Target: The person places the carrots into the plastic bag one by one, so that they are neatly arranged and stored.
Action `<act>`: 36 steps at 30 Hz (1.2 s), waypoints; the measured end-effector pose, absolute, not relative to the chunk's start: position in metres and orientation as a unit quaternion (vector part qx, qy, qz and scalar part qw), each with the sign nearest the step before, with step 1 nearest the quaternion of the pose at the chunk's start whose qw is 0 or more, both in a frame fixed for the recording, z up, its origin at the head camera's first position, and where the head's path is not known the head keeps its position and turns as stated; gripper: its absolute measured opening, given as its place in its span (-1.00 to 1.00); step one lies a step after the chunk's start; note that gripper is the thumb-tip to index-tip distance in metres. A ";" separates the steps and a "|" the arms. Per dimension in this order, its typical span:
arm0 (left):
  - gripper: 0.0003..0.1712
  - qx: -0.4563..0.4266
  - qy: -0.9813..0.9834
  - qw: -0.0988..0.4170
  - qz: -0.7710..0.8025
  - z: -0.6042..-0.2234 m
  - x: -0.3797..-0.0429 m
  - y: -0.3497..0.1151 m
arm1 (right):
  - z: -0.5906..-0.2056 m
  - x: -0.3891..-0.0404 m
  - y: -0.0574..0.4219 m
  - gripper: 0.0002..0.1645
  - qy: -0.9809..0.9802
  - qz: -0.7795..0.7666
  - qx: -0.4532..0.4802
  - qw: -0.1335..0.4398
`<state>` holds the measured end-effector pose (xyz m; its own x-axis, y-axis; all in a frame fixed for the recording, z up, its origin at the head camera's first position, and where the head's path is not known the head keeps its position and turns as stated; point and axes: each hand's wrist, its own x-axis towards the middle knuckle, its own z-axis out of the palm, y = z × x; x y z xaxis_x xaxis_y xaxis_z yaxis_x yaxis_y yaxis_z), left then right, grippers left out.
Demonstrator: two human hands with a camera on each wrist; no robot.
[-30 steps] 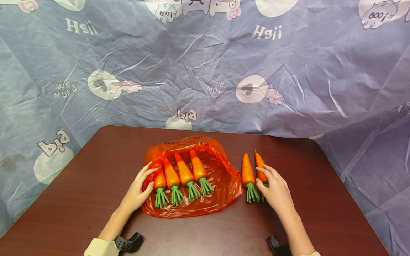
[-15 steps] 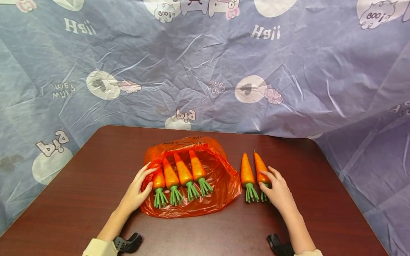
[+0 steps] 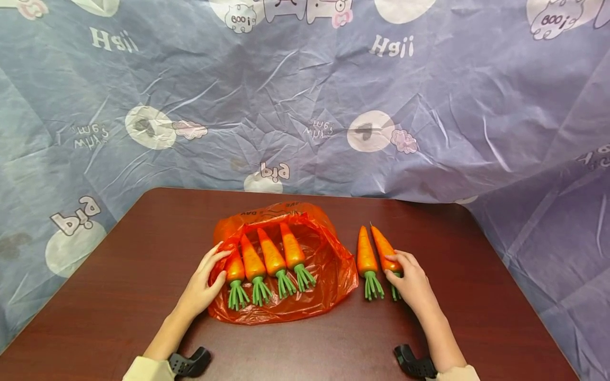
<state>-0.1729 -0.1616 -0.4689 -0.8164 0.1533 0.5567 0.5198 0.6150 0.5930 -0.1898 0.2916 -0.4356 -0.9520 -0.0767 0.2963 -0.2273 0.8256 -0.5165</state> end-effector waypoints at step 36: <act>-0.49 -0.194 -0.869 0.235 -0.390 -0.470 -0.172 -0.162 | -0.367 -0.145 0.238 -0.63 -0.909 0.336 0.133 0.207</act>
<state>-0.1725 -0.1616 -0.4697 -0.8145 0.1535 0.5595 0.5202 0.6202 0.5871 -0.1450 0.2384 -0.3667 -0.8786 -0.1029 0.4663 -0.3816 0.7384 -0.5560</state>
